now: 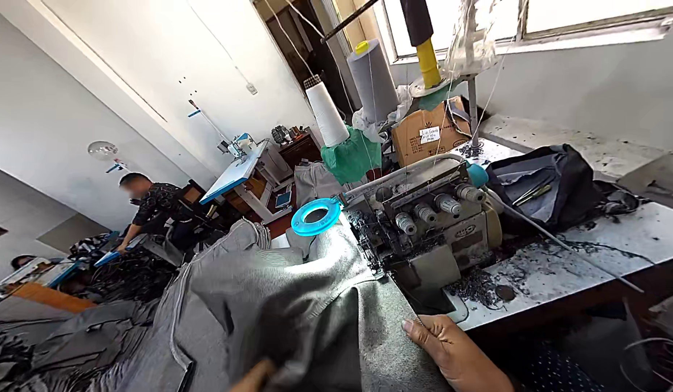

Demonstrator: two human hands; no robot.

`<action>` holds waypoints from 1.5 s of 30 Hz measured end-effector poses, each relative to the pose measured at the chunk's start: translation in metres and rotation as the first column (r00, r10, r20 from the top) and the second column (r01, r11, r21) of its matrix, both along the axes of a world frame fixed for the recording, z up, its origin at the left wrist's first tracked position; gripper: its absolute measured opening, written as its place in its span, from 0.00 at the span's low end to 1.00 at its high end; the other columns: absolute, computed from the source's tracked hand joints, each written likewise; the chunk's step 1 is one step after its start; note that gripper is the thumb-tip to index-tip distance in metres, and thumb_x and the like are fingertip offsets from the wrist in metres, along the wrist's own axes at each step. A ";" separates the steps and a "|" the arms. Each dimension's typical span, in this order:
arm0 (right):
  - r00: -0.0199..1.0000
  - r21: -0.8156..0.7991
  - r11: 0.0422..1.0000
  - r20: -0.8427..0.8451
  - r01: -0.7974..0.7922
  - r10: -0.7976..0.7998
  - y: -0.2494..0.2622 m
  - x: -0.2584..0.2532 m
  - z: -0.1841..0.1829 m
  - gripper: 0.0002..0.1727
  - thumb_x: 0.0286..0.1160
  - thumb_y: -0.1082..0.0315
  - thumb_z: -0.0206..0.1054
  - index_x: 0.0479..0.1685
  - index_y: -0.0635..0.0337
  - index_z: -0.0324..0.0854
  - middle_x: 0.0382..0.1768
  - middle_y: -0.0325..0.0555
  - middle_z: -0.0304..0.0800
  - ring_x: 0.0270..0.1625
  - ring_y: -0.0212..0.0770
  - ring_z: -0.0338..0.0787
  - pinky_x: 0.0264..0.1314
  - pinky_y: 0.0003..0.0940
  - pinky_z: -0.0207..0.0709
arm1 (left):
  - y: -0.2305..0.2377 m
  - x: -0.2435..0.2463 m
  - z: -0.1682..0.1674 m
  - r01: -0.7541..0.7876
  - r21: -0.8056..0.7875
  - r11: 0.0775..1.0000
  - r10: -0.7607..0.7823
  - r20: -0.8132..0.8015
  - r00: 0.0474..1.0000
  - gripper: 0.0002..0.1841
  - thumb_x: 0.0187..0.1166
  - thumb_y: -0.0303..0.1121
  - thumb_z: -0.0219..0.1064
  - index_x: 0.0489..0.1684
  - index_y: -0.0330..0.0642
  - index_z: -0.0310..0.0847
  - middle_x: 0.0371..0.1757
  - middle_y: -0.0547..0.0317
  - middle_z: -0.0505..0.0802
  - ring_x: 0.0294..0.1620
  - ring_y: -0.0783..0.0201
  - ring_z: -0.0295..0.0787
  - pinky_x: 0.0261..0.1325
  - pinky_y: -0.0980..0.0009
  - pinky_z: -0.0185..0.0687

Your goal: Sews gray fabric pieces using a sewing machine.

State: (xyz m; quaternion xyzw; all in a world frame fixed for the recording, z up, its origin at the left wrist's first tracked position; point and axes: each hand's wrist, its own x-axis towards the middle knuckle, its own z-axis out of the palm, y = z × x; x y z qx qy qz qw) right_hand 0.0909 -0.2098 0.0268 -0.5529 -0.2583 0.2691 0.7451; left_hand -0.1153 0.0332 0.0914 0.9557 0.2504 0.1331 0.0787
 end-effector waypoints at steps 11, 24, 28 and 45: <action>0.989 -0.048 0.995 -0.109 0.091 -0.096 0.011 -0.036 0.006 0.18 0.83 0.71 0.58 0.19 0.52 0.79 0.15 0.27 0.81 0.21 0.19 0.82 0.30 0.21 0.78 | 0.055 0.093 0.117 -0.180 0.463 0.868 0.198 0.009 0.980 0.09 0.69 0.19 0.72 0.44 0.26 0.87 0.47 0.24 0.91 0.50 0.22 0.89 0.49 0.25 0.77; 0.974 -0.063 0.972 0.010 0.228 -0.228 0.032 -0.030 0.001 0.20 0.80 0.70 0.59 0.13 0.51 0.73 0.12 0.25 0.72 0.17 0.18 0.74 0.24 0.19 0.68 | 0.104 0.168 0.161 -0.265 0.464 0.845 0.338 -0.080 0.938 0.08 0.74 0.24 0.73 0.45 0.30 0.86 0.51 0.25 0.91 0.58 0.22 0.86 0.53 0.24 0.75; 0.974 -0.013 0.974 -0.016 0.226 -0.226 0.044 -0.020 0.000 0.19 0.82 0.70 0.56 0.17 0.51 0.74 0.10 0.27 0.75 0.12 0.22 0.77 0.18 0.20 0.75 | 0.112 0.184 0.180 -0.261 0.473 0.841 0.329 -0.066 0.942 0.09 0.72 0.22 0.73 0.47 0.29 0.86 0.50 0.22 0.90 0.57 0.20 0.85 0.53 0.22 0.73; 0.250 0.176 0.704 0.854 0.688 -0.457 0.026 0.028 -0.084 0.26 0.84 0.57 0.52 0.15 0.57 0.81 0.22 0.45 0.89 0.36 0.42 0.90 0.44 0.32 0.82 | 0.165 0.161 0.175 -0.497 0.362 0.789 0.452 0.209 0.867 0.14 0.75 0.23 0.70 0.53 0.21 0.80 0.52 0.11 0.85 0.60 0.12 0.80 0.58 0.17 0.68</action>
